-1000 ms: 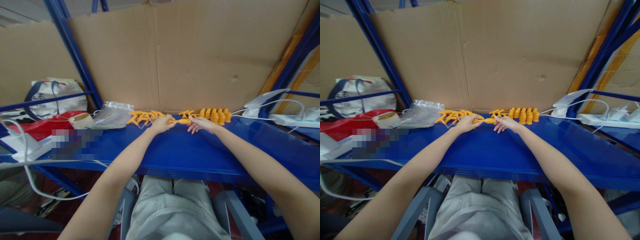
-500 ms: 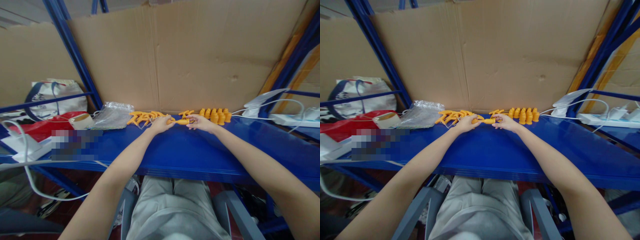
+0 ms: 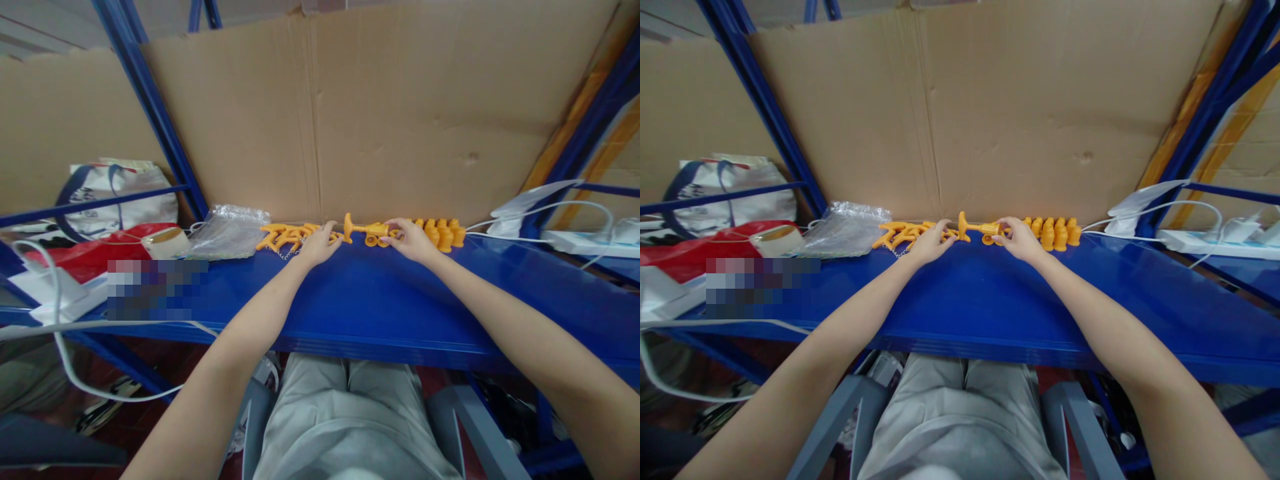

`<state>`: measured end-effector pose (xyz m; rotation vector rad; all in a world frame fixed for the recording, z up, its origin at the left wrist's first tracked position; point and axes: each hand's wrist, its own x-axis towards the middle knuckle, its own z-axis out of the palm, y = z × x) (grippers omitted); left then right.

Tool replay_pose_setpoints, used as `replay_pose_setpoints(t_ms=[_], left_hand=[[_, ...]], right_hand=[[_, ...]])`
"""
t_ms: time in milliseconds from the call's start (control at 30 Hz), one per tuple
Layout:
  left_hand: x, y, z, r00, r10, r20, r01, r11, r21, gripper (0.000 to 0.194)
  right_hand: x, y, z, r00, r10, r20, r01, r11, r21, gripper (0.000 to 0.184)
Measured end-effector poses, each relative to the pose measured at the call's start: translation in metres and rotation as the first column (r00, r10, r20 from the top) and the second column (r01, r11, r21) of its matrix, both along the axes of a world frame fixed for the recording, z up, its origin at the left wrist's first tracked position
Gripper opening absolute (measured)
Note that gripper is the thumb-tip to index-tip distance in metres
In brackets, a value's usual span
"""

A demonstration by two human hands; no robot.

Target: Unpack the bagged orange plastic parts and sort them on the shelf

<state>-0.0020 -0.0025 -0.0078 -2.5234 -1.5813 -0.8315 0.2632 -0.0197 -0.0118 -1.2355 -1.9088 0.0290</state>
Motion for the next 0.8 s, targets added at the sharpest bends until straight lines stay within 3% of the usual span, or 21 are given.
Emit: replay_pose_setpoints(t_ms=[100,233,333,500,667,800], left_hand=[[-0.005,0.003,-0.002,0.989,0.075,-0.124,-0.077,0.997,-0.012,0.046],[-0.008,0.003,-0.003,0.948,0.167,-0.27,-0.213,0.966,-0.149,0.051],[-0.009,0.005,-0.003,0.928,0.144,-0.342,-0.222,0.955,-0.198,0.048],[-0.011,0.007,-0.002,0.921,0.147,-0.361,-0.22,0.961,-0.168,0.041],[-0.01,0.002,0.002,0.908,0.177,-0.379,-0.247,0.958,-0.145,0.033],[-0.009,-0.002,0.005,0.898,0.197,-0.393,-0.262,0.958,-0.118,0.032]], right_hand=[[0.005,-0.001,0.005,0.984,-0.098,0.146,0.075,0.985,0.155,0.035],[0.001,-0.006,0.012,0.914,-0.22,0.342,0.143,0.961,0.237,0.035],[-0.014,-0.007,0.018,0.823,-0.266,0.502,0.156,0.956,0.25,0.034],[-0.05,0.001,0.026,0.681,-0.319,0.659,0.215,0.948,0.237,0.03],[-0.073,0.017,0.026,0.599,-0.322,0.733,0.213,0.947,0.242,0.039],[-0.076,0.027,0.015,0.561,-0.274,0.781,0.145,0.962,0.233,0.039]])
